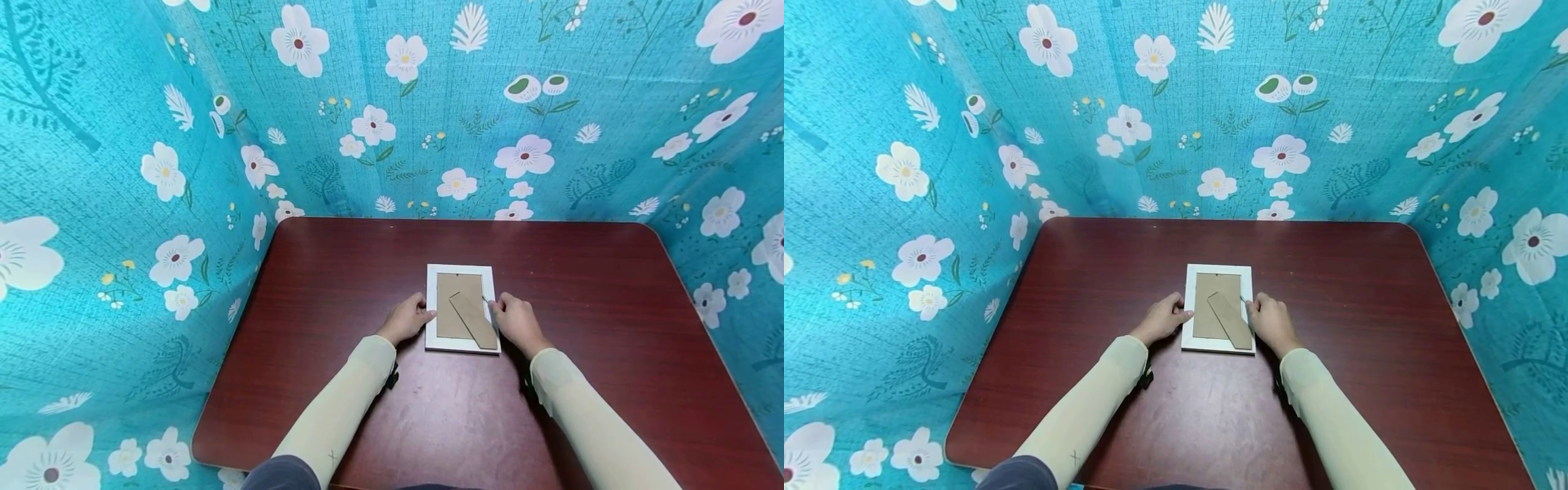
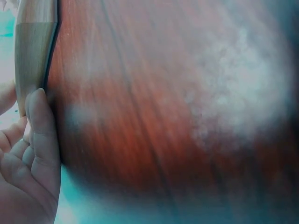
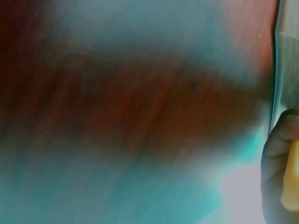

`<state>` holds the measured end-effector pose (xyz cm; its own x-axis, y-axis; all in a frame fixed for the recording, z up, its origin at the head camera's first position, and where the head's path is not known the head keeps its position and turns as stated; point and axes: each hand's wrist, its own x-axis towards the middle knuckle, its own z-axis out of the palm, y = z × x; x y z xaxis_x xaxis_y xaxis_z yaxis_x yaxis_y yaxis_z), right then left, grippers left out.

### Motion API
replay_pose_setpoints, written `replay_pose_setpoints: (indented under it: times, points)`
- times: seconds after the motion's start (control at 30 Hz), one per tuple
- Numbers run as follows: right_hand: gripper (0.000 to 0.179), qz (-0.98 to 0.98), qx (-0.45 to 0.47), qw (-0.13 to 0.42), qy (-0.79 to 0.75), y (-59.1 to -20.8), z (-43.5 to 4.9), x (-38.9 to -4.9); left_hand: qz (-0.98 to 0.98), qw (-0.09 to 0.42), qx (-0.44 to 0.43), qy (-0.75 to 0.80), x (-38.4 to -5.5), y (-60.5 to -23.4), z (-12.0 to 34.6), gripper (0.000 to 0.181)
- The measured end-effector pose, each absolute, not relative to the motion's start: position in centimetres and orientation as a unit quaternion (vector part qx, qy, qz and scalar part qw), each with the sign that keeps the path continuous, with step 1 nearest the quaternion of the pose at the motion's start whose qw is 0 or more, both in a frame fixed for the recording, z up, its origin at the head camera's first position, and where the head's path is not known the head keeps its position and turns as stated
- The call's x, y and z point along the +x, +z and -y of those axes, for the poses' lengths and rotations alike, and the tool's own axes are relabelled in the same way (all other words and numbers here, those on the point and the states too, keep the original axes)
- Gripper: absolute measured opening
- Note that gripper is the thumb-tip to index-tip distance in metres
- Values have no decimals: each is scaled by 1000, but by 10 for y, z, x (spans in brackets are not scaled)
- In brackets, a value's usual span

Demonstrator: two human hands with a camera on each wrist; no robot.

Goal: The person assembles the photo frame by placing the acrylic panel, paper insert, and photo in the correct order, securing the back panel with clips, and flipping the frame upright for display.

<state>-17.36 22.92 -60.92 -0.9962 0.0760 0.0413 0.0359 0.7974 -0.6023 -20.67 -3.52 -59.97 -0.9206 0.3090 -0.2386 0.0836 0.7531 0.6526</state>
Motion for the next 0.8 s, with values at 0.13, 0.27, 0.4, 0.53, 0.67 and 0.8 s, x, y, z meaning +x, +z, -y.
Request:
replay_pose_setpoints:
  times: [0.13,0.27,0.4,0.53,0.67,0.8]
  points:
    - [31,948,-25,32,315,-609,-230,-174,-920,164,109,340,-207,-600,35,25]
    - [30,949,-22,29,312,-610,-231,-175,-919,167,107,340,-207,-600,35,26]
    - [30,949,-21,28,313,-611,-231,-175,-919,170,106,339,-206,-600,35,26]
    - [30,951,-19,28,309,-612,-231,-175,-918,172,106,340,-206,-600,35,25]
    - [30,954,-16,27,299,-611,-231,-175,-918,171,107,340,-206,-600,35,25]
    - [29,959,-11,26,282,-610,-229,-175,-919,170,107,340,-206,-601,36,26]
